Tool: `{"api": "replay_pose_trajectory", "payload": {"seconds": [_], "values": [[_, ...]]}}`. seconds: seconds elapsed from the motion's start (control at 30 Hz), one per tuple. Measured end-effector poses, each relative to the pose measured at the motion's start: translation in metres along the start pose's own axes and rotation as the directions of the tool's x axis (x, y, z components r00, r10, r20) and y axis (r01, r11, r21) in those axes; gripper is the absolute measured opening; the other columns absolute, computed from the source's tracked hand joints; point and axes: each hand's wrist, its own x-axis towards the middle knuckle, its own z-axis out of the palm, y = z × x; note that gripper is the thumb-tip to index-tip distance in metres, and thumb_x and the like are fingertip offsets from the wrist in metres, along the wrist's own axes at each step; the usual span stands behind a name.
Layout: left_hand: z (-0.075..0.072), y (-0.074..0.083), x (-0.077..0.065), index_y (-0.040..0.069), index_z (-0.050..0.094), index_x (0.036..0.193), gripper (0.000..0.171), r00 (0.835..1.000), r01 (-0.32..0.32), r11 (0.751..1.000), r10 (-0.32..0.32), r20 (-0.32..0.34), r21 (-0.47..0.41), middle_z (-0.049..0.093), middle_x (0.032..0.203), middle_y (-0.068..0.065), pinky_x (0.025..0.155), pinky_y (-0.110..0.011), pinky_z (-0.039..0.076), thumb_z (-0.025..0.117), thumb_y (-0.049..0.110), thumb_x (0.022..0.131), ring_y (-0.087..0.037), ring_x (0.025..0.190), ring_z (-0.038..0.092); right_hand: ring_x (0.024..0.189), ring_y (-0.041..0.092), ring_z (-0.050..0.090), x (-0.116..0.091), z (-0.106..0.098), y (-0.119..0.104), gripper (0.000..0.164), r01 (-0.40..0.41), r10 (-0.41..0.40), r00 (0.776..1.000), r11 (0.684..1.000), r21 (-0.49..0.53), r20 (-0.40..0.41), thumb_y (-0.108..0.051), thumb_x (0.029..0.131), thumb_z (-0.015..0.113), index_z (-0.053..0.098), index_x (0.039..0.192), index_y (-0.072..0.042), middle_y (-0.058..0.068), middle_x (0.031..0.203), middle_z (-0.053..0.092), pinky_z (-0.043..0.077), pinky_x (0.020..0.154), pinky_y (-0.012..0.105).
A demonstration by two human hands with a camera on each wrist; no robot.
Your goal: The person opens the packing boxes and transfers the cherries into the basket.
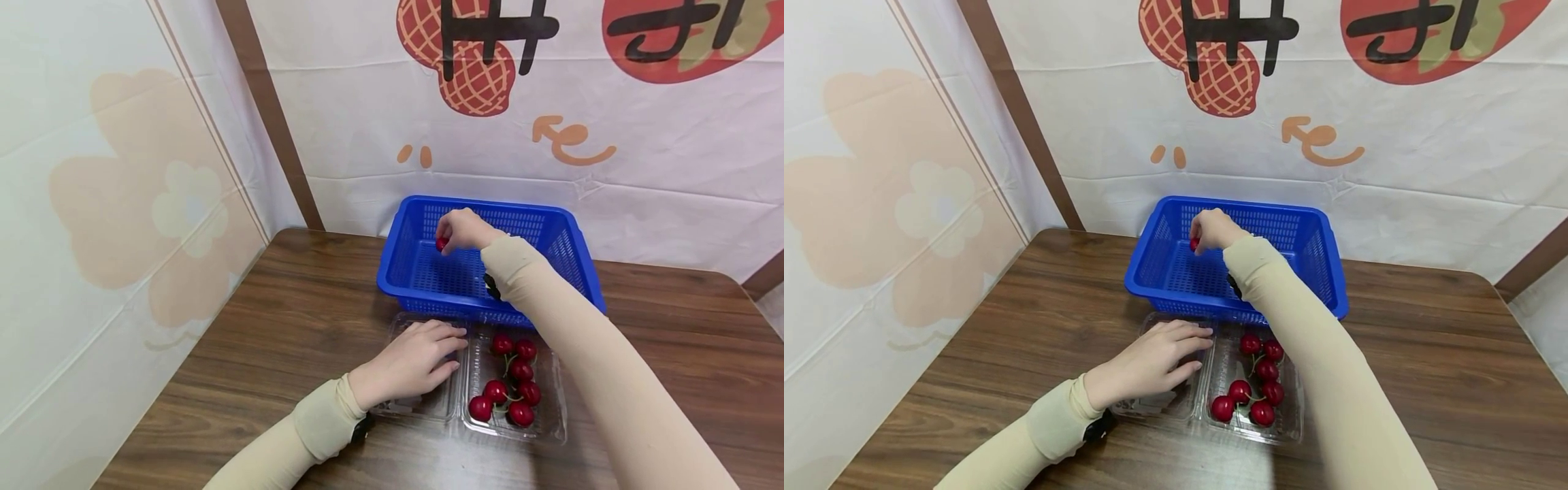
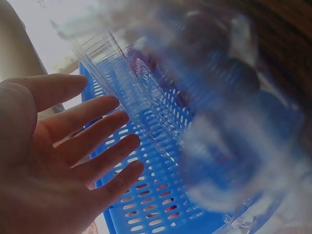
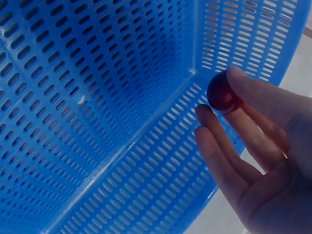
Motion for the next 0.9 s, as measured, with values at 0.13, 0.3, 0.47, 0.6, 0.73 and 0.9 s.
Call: {"api": "replay_pose_trajectory", "payload": {"seconds": [0.13, 0.3, 0.47, 0.6, 0.73, 0.9], "values": [[0.000, 0.000, 0.000, 0.012, 0.065, 0.116, 0.033, 1.000, 0.000, 1.000, 0.000, 0.000, -0.002, 0.060, 0.126, -0.003, 0.092, -0.037, 0.045, 0.054, 0.029, 0.090, -0.018, 0.115, 0.049, 0.087, 0.024, 0.062, 0.001, 0.003, 0.000, 0.032, -0.004, 0.005, 1.000, 1.000, -0.006, 0.014, -0.006, 0.070, 0.076, 0.066, 0.100, -0.001, 0.015, 0.097, 0.069, 0.051, 0.082, 0.040], [-0.001, 0.000, -0.001, 0.012, 0.064, 0.117, 0.033, 1.000, -0.002, 1.000, 0.002, 0.007, -0.009, 0.059, 0.126, -0.003, 0.092, -0.037, 0.045, 0.054, 0.029, 0.090, -0.018, 0.116, 0.048, 0.088, 0.023, 0.061, 0.002, 0.009, 0.004, 0.032, 0.004, -0.004, 0.998, 1.000, -0.006, 0.061, -0.009, 0.072, 0.075, 0.067, 0.102, -0.002, 0.015, 0.100, 0.069, 0.051, 0.083, 0.040], [-0.002, 0.000, -0.001, 0.012, 0.065, 0.116, 0.033, 1.000, -0.007, 1.000, 0.007, -0.001, -0.001, 0.060, 0.126, -0.003, 0.092, -0.037, 0.045, 0.054, 0.029, 0.089, -0.018, 0.116, 0.049, 0.082, 0.021, 0.063, 0.004, 0.014, 0.008, 0.032, 0.029, -0.028, 0.993, 1.000, -0.009, 0.115, -0.011, 0.072, 0.075, 0.067, 0.102, -0.002, 0.015, 0.098, 0.070, 0.052, 0.079, 0.037], [-0.001, 0.000, -0.001, 0.012, 0.065, 0.116, 0.033, 1.000, -0.007, 1.000, 0.007, -0.001, -0.001, 0.060, 0.126, -0.003, 0.092, -0.036, 0.045, 0.054, 0.029, 0.090, -0.019, 0.116, 0.049, 0.075, 0.020, 0.065, 0.005, 0.018, 0.010, 0.033, 0.015, -0.015, 0.987, 1.000, 0.005, 0.163, -0.012, 0.074, 0.074, 0.066, 0.104, -0.001, 0.015, 0.097, 0.069, 0.054, 0.074, 0.035], [-0.001, 0.001, -0.001, 0.012, 0.064, 0.116, 0.034, 1.000, -0.003, 1.000, 0.003, 0.004, -0.006, 0.060, 0.126, -0.003, 0.092, -0.037, 0.045, 0.054, 0.030, 0.090, -0.019, 0.116, 0.049, 0.074, 0.019, 0.064, 0.006, 0.022, 0.013, 0.034, 0.010, -0.013, 0.980, 1.000, 0.018, 0.198, -0.012, 0.075, 0.074, 0.065, 0.105, 0.000, 0.016, 0.099, 0.068, 0.055, 0.072, 0.035], [-0.002, 0.001, -0.001, 0.012, 0.064, 0.117, 0.034, 1.000, 0.011, 1.000, -0.011, 0.021, -0.016, 0.059, 0.127, -0.003, 0.093, -0.037, 0.044, 0.053, 0.029, 0.090, -0.020, 0.117, 0.048, 0.072, 0.019, 0.064, 0.010, 0.029, 0.017, 0.034, 0.008, -0.015, 0.978, 0.999, 0.034, 0.210, -0.012, 0.074, 0.074, 0.065, 0.105, 0.000, 0.016, 0.099, 0.068, 0.055, 0.070, 0.033]]}}
